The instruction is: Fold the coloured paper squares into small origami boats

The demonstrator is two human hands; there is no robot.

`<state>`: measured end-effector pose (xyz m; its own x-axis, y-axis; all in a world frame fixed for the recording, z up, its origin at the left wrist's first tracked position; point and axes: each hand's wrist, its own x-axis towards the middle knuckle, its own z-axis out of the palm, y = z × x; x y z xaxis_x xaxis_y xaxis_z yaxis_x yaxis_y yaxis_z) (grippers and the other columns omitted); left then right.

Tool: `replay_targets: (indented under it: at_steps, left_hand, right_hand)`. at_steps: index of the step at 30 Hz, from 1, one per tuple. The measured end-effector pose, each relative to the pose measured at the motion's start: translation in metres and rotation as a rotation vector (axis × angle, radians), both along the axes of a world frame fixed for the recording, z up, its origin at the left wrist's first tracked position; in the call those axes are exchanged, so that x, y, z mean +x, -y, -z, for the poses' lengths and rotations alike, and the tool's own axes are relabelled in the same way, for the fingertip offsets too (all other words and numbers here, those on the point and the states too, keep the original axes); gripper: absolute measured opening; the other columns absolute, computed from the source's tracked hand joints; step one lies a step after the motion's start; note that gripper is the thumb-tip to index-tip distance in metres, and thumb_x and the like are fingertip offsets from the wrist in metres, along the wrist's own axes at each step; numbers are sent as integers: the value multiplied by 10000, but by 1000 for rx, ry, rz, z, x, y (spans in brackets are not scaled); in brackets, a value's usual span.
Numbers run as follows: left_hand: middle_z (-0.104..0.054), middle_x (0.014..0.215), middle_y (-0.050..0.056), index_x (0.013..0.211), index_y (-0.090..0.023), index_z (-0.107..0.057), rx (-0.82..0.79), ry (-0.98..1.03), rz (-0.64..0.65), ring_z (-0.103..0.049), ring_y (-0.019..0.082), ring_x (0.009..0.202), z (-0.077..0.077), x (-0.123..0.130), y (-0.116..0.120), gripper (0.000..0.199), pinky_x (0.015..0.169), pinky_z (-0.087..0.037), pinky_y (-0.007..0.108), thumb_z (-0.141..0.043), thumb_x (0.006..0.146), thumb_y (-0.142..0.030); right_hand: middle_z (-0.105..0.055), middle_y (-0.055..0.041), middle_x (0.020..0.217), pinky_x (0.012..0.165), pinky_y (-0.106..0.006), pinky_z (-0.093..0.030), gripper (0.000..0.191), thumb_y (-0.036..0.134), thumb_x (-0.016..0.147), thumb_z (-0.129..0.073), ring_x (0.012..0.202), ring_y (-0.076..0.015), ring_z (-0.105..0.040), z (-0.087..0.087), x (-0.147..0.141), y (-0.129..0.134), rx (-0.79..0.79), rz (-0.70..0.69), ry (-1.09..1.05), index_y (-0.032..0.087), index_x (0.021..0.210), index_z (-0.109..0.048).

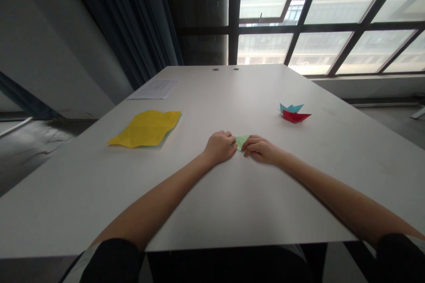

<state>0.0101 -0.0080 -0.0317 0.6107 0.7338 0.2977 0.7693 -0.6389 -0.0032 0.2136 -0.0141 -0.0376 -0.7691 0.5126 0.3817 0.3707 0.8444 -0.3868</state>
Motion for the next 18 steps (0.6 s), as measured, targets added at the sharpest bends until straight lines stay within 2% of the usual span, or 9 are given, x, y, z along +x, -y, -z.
replay_targets:
  at_steps: [3, 6, 9, 11, 14, 18]
  left_hand:
    - [-619, 836, 84, 807, -168, -648, -6, -8, 1, -547, 198, 774, -2, 0, 2, 280, 712, -410, 331, -453, 811, -369]
    - [-620, 848, 84, 803, -174, -653, -15, -2, 1, -549, 202, 781, -4, 1, 4, 318, 709, -410, 333, -473, 794, -436]
    - [-619, 861, 86, 795, -175, -650, -13, 5, -7, -549, 211, 780, -5, 2, 6, 370, 702, -412, 341, -495, 765, -510]
    - [-616, 859, 88, 796, -175, -646, -9, 10, -18, -546, 219, 783, -4, 2, 6, 394, 698, -415, 349, -501, 751, -539]
    - [-609, 872, 85, 809, -176, -633, -12, 24, -34, -539, 225, 805, -3, 3, 7, 393, 695, -422, 350, -502, 750, -542]
    - [-598, 943, 79, 916, -191, -609, -41, 69, -35, -522, 228, 879, 1, 3, 6, 381, 729, -430, 344, -519, 750, -522]
  right_hand:
    - [-659, -35, 862, 786, -300, -443, 251, 84, 749, -446, 817, -155, -570, 1, 2, -1, -21, 70, -46, 216, 748, -660]
    - [-658, -40, 824, 786, -325, -438, 223, 103, 770, -449, 808, -173, -569, 5, 6, -6, 47, 279, -134, 207, 767, -647]
    - [-654, -58, 933, 843, -374, -407, 213, 175, 813, -460, 906, -207, -548, 11, 8, -11, 114, 480, -117, 208, 929, -636]
    - [-622, -76, 1055, 867, -408, -388, 276, 256, 822, -483, 989, -238, -517, 14, 8, -13, 113, 567, -37, 207, 1071, -590]
    - [-573, -88, 1149, 868, -441, -374, 338, 335, 819, -493, 1047, -268, -483, 19, 7, -14, 91, 627, 85, 213, 1127, -561]
    - [-591, -69, 1103, 864, -424, -370, 267, 329, 835, -467, 1025, -246, -489, 21, 6, -14, 74, 615, 93, 229, 1049, -591]
